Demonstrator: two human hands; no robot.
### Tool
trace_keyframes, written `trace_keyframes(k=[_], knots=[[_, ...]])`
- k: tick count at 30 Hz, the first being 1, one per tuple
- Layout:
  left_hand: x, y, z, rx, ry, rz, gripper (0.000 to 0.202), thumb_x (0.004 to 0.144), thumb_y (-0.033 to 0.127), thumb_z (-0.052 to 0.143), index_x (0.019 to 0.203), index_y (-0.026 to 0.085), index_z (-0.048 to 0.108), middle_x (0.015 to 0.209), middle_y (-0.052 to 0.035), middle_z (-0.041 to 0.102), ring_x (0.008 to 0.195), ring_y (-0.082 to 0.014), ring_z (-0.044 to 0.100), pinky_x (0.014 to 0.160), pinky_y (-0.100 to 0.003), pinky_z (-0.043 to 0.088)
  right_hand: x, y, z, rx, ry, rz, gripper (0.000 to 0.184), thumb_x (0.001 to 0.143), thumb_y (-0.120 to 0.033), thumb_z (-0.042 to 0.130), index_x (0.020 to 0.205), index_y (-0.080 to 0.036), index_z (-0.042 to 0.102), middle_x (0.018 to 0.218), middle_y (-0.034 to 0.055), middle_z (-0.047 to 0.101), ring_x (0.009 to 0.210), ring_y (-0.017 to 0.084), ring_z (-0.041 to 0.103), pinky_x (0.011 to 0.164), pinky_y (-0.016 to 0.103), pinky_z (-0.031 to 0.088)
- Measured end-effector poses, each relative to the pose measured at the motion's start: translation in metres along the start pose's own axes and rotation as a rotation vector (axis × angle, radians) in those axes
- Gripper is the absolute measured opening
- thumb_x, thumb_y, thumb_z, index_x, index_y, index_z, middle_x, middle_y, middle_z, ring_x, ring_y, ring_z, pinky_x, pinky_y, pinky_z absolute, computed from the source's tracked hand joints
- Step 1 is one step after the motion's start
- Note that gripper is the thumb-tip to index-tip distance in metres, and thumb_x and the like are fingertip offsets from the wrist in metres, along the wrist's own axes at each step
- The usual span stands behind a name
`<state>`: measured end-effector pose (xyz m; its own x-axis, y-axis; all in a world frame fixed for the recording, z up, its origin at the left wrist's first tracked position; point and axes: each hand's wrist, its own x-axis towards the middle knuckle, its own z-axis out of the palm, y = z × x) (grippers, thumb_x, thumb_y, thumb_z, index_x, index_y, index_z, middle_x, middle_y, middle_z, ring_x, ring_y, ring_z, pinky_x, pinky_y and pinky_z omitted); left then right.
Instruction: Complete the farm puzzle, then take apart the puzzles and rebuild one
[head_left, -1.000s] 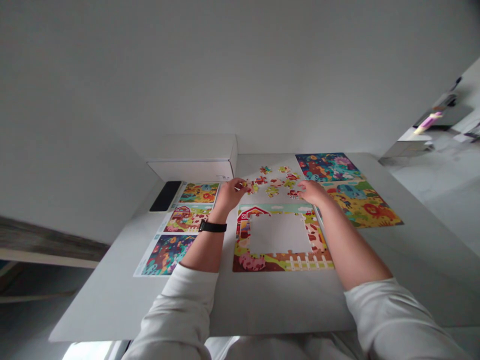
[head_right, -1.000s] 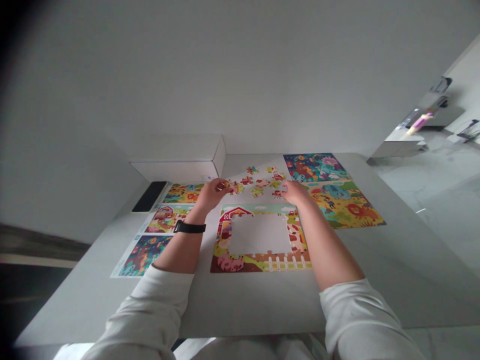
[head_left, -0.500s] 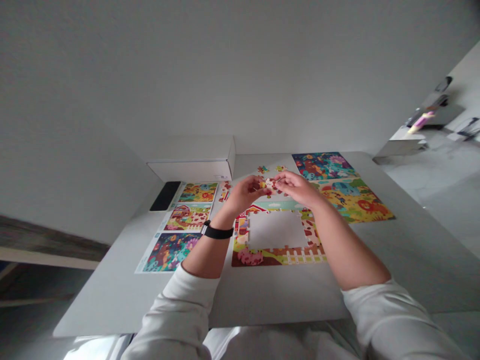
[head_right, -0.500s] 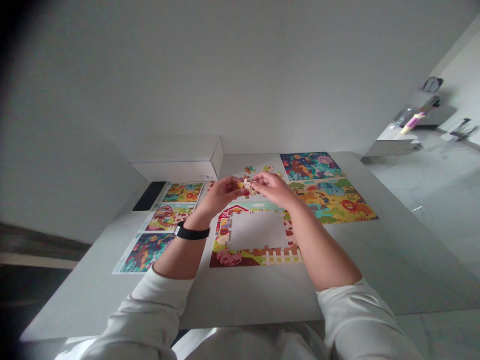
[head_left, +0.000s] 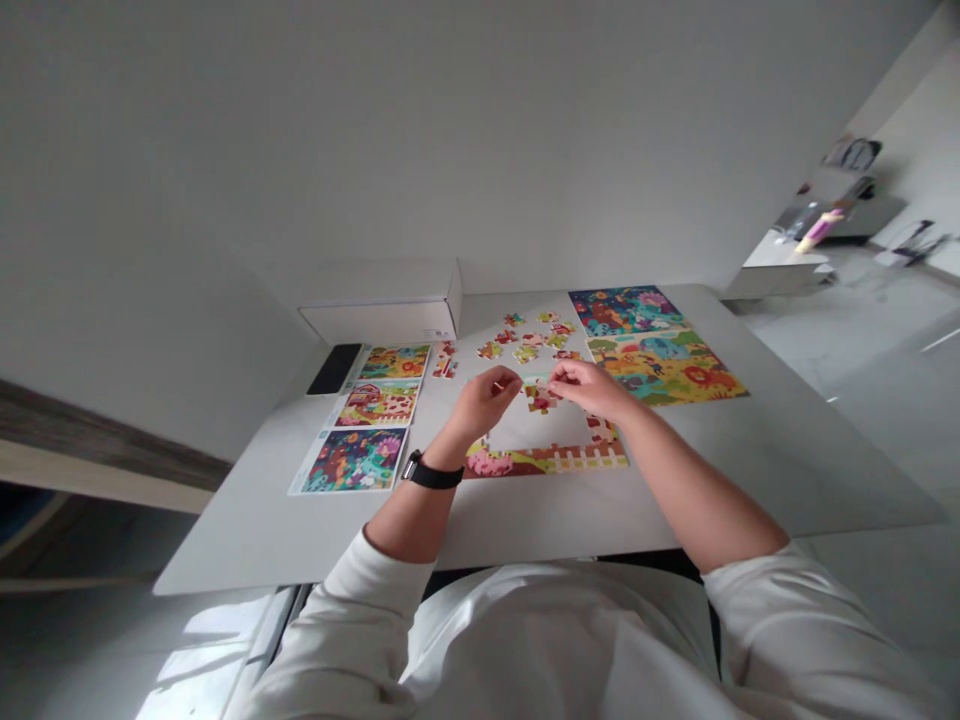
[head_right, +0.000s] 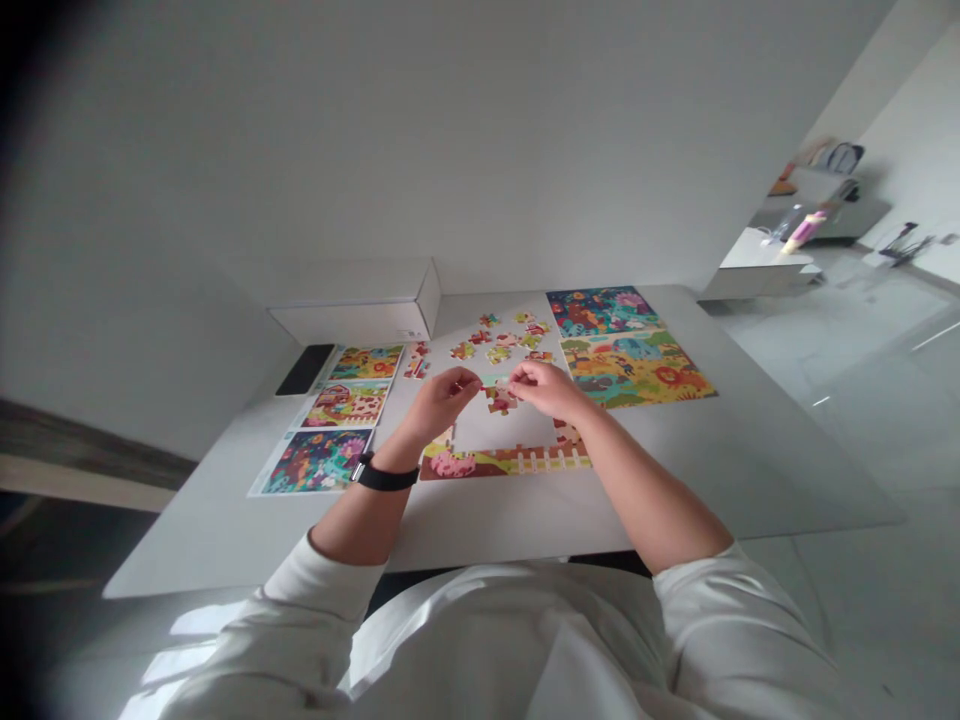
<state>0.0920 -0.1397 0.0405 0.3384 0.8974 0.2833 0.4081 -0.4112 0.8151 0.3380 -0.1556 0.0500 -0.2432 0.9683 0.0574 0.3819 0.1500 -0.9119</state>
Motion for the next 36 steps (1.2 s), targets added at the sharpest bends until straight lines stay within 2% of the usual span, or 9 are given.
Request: trace_keyframes(k=[5, 9, 13, 21, 25, 28, 32, 36], knots=[[-0.022, -0.015, 0.017, -0.048, 0.008, -0.008, 0.028, 0.097, 0.044, 0.065, 0.111, 0.021, 0.073, 0.091, -0.0029, 0.073, 0.072, -0.0140, 0.063, 0.068, -0.026, 0.050, -0.016, 0.023, 0.004, 0.119, 0.078, 0.084, 0.037, 0.080, -0.059, 0.079, 0.089, -0.025, 0.067, 0.085, 0.0026, 0.076, 0.079, 0.020, 0.068, 0.069, 0.030, 0.048], [-0.024, -0.027, 0.023, -0.050, 0.006, 0.010, 0.034, 0.095, 0.046, 0.066, 0.117, 0.020, 0.072, 0.095, -0.0042, 0.074, 0.074, -0.0144, 0.066, 0.069, -0.027, 0.053, -0.016, 0.039, 0.006, 0.246, 0.231, 0.129, 0.045, 0.075, -0.066, 0.079, 0.086, -0.025, 0.063, 0.088, 0.0028, 0.075, 0.081, 0.020, 0.068, 0.064, 0.028, 0.046], [-0.023, -0.035, 0.025, -0.065, 0.002, 0.020, 0.035, 0.093, 0.044, 0.066, 0.117, 0.019, 0.072, 0.097, -0.0049, 0.074, 0.072, -0.0136, 0.067, 0.066, -0.026, 0.054, -0.015, 0.048, 0.001, 0.297, 0.275, 0.146, 0.048, 0.071, -0.068, 0.081, 0.087, -0.026, 0.063, 0.087, 0.0013, 0.073, 0.079, 0.019, 0.067, 0.060, 0.027, 0.044], [-0.027, -0.039, 0.036, 0.027, -0.058, 0.146, 0.029, 0.090, 0.039, 0.070, 0.114, 0.022, 0.073, 0.112, -0.0084, 0.076, 0.077, -0.0154, 0.071, 0.067, -0.028, 0.059, -0.014, 0.049, -0.010, 0.338, 0.282, 0.177, 0.048, 0.066, -0.062, 0.087, 0.086, -0.025, 0.064, 0.086, -0.0004, 0.072, 0.080, 0.017, 0.066, 0.060, 0.025, 0.043], [-0.028, -0.037, 0.033, 0.083, -0.092, 0.192, 0.026, 0.093, 0.033, 0.068, 0.116, 0.023, 0.073, 0.117, -0.0081, 0.075, 0.081, -0.0162, 0.072, 0.072, -0.031, 0.061, -0.016, 0.052, -0.014, 0.311, 0.284, 0.168, 0.047, 0.068, -0.063, 0.086, 0.086, -0.025, 0.065, 0.086, 0.0001, 0.072, 0.080, 0.018, 0.065, 0.059, 0.025, 0.043], [-0.028, -0.035, 0.028, 0.098, -0.074, 0.188, 0.026, 0.093, 0.029, 0.067, 0.118, 0.023, 0.072, 0.116, -0.0084, 0.075, 0.083, -0.0172, 0.072, 0.075, -0.032, 0.061, -0.018, 0.054, -0.015, 0.299, 0.259, 0.152, 0.043, 0.072, -0.060, 0.084, 0.089, -0.025, 0.066, 0.089, 0.0004, 0.074, 0.079, 0.018, 0.065, 0.061, 0.025, 0.044], [-0.028, -0.032, 0.023, 0.074, -0.035, 0.174, 0.027, 0.094, 0.028, 0.067, 0.120, 0.022, 0.072, 0.114, -0.0078, 0.074, 0.080, -0.0154, 0.070, 0.075, -0.031, 0.060, -0.019, 0.054, -0.009, 0.279, 0.203, 0.129, 0.041, 0.076, -0.060, 0.083, 0.089, -0.025, 0.066, 0.086, 0.0004, 0.074, 0.077, 0.017, 0.065, 0.062, 0.026, 0.044], [-0.028, -0.030, 0.023, 0.057, -0.027, 0.140, 0.028, 0.095, 0.033, 0.067, 0.121, 0.023, 0.073, 0.110, -0.0074, 0.075, 0.081, -0.0158, 0.070, 0.074, -0.029, 0.058, -0.022, 0.052, 0.006, 0.212, 0.087, 0.116, 0.038, 0.079, -0.059, 0.081, 0.090, -0.025, 0.068, 0.082, 0.0001, 0.073, 0.074, 0.017, 0.063, 0.062, 0.027, 0.044]])
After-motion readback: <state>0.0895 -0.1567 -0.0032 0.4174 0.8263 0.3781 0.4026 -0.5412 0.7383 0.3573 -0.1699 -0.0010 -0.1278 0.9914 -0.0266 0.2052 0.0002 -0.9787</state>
